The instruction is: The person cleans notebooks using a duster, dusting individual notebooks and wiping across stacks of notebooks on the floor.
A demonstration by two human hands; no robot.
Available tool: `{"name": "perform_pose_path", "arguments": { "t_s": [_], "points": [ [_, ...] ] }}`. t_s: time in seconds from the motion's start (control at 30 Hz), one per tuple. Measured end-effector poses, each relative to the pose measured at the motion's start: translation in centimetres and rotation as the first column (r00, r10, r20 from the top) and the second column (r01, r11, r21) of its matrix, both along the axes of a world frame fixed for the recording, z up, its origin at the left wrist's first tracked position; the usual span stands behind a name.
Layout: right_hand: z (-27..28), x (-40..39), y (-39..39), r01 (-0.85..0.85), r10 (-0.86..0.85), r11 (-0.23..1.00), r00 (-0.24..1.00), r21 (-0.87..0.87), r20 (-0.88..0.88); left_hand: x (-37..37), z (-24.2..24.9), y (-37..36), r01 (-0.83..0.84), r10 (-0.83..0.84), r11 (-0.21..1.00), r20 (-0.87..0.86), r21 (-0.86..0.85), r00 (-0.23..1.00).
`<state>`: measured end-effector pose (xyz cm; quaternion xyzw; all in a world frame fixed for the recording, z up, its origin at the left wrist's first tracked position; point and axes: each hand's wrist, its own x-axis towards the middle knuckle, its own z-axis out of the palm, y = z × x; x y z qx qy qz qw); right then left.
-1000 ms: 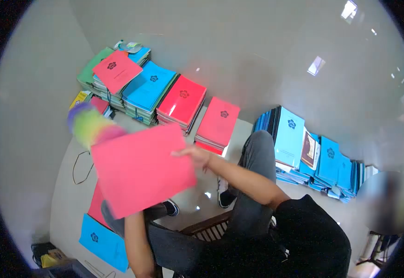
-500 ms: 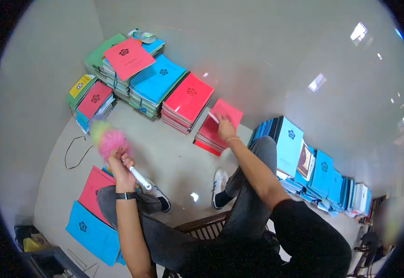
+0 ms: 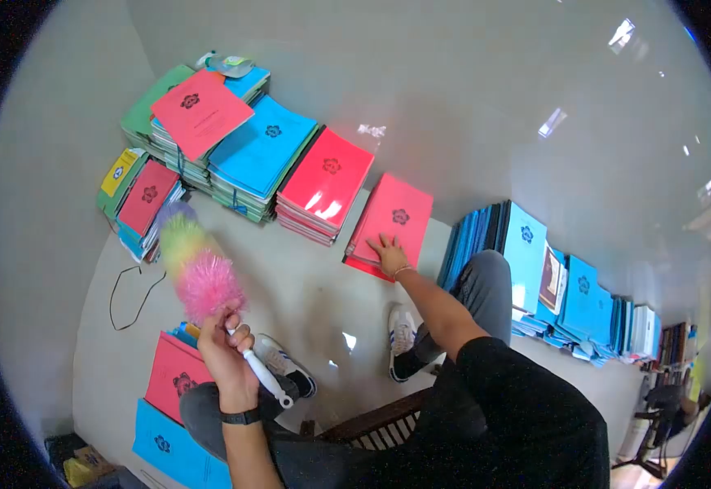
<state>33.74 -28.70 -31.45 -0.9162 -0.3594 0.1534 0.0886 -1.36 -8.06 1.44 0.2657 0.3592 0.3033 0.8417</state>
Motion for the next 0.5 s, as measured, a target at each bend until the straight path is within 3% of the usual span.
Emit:
{"name": "perform_pose_path", "arguments": {
  "t_s": [0.17, 0.5],
  "points": [
    [3.0, 1.2, 1.1, -0.003, 0.003, 0.998, 1.000, -0.067, -0.005, 0.2, 0.9, -0.9, 0.058, -0.059, 0.997, 0.014, 0.046, 0.998],
    [1.9, 3.4, 2.0, 0.058, -0.059, 0.996, 0.998, -0.073, -0.020, -0.3, 1.5, -0.9, 0.059, -0.056, 0.996, 0.050, -0.065, 0.997]
  ]
}}
